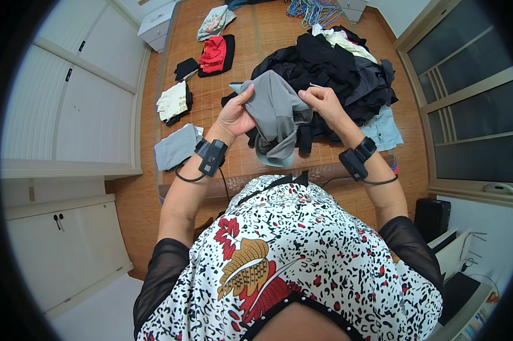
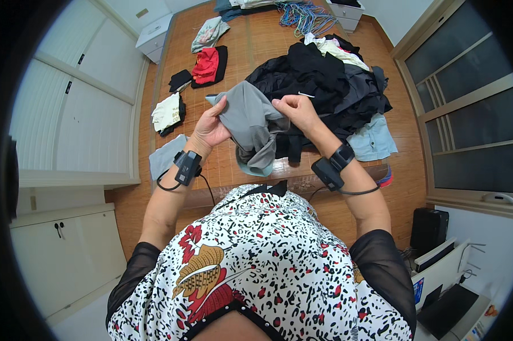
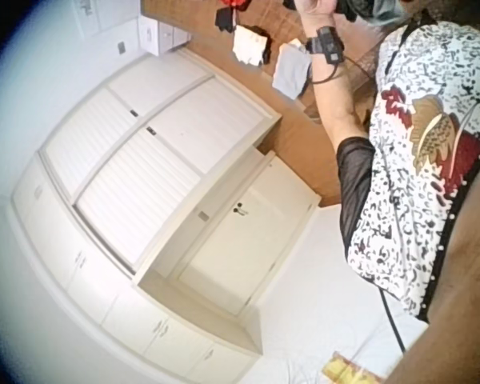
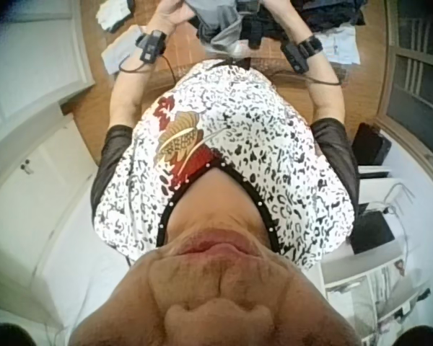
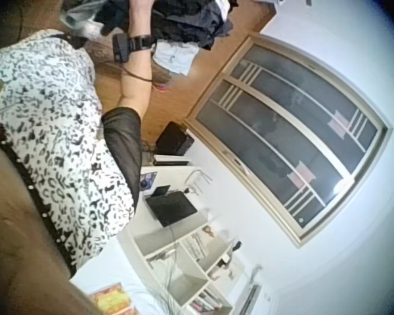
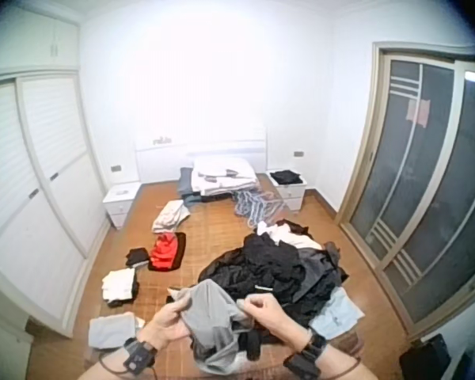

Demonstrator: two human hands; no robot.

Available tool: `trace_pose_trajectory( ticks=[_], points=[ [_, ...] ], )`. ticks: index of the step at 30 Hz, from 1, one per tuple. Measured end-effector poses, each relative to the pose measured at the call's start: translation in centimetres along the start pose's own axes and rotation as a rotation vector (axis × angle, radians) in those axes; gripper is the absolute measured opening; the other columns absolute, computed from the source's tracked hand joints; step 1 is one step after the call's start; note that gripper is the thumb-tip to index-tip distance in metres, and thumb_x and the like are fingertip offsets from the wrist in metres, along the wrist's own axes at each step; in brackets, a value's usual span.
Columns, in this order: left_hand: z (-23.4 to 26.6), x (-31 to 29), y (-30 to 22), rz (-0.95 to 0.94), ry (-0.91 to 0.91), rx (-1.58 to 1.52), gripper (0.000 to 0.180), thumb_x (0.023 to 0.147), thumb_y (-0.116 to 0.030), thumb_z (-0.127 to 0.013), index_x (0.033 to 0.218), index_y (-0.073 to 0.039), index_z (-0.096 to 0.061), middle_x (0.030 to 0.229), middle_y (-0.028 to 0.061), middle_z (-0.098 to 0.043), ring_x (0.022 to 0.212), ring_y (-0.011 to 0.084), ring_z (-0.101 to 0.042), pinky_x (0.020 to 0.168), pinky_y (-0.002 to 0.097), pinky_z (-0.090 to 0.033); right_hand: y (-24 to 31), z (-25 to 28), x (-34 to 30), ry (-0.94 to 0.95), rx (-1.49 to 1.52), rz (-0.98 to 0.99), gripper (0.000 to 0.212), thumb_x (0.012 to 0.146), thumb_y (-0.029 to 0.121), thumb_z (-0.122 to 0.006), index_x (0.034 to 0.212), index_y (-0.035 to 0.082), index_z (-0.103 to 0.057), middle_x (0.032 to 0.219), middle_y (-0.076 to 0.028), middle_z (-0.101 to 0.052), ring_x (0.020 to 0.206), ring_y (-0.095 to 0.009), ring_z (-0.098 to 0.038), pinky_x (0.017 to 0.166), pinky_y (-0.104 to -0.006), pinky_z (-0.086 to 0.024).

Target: Folding various items of clothing on a wooden surface.

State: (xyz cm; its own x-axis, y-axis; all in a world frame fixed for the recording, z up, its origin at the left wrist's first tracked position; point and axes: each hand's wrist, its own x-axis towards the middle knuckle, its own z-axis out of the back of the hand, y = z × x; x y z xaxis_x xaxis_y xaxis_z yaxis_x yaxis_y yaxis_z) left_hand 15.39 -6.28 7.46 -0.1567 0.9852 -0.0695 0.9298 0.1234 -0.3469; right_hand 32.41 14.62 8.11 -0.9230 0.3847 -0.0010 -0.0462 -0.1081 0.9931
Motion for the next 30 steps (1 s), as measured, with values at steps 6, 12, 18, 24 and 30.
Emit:
trace_pose_trajectory(
  ticks=[6, 12, 18, 24, 30],
  points=[
    [-0.6, 1.0, 2.0, -0.217, -0.091, -0.056, 0.032, 0.099, -0.017, -0.057, 0.128, -0.004, -0.052, 0.127, 0.0114, -0.058, 0.123, 0.0247, -0.051, 0.112, 0.0426, -0.035, 1.0, -4.4, -3.1, -0.49, -0.635, 0.55, 0.024, 0.072, 0.013, -0.076, 0.082, 0.002, -0.057, 0.083, -0.01, -0.056, 0.083, -0.025, -0.058, 0.075, -0.036, -0.047],
    [-2.1, 1.5, 5.6, -0.203, -0.105, 0.162, 0.027, 0.097, -0.012, -0.058, 0.122, -0.002, -0.052, 0.122, 0.0082, -0.059, 0.115, 0.0202, -0.054, 0.104, 0.0364, -0.039, -2.0, -8.5, -2.2, -0.262, -0.62, 0.157, 0.049, 0.07, 0.019, -0.078, 0.107, 0.002, -0.049, 0.099, -0.021, -0.054, 0.094, -0.043, -0.056, 0.081, -0.0482, -0.049],
    [-2.0, 0.1, 5.1, -0.406, -0.226, 0.933, 0.034, 0.091, -0.009, -0.061, 0.123, 0.0, -0.052, 0.117, 0.0082, -0.06, 0.109, 0.0185, -0.058, 0.098, 0.0342, -0.045, -3.7, -5.2, 0.7, -0.526, -0.516, 0.328, 0.02, 0.075, -0.003, -0.051, 0.094, 0.0, -0.057, 0.089, -0.023, -0.061, 0.089, -0.045, -0.059, 0.078, -0.0473, -0.048],
    [-0.5, -1.1, 2.3, -0.942, -0.246, 1.808, 0.036, 0.078, -0.01, -0.063, 0.11, 0.004, -0.058, 0.111, 0.0241, -0.059, 0.1, 0.0412, -0.057, 0.093, 0.0442, -0.044, -4.2, -0.8, 1.0, -0.608, -0.716, 0.236, 0.018, 0.078, -0.002, -0.05, 0.09, 0.003, -0.063, 0.081, -0.027, -0.063, 0.082, -0.046, -0.062, 0.071, -0.0494, -0.05],
    [0.9, -1.8, -0.8, -0.639, -0.455, 2.421, 0.032, 0.079, -0.012, -0.065, 0.107, 0.002, -0.063, 0.108, 0.0235, -0.063, 0.1, 0.0421, -0.059, 0.088, 0.0474, -0.048, -5.4, 1.8, 2.3, -0.657, 0.066, -0.107, 0.021, 0.079, -0.001, -0.045, 0.082, -0.002, -0.066, 0.075, -0.01, -0.066, 0.069, -0.021, -0.064, 0.065, -0.0374, -0.05]
  ],
)
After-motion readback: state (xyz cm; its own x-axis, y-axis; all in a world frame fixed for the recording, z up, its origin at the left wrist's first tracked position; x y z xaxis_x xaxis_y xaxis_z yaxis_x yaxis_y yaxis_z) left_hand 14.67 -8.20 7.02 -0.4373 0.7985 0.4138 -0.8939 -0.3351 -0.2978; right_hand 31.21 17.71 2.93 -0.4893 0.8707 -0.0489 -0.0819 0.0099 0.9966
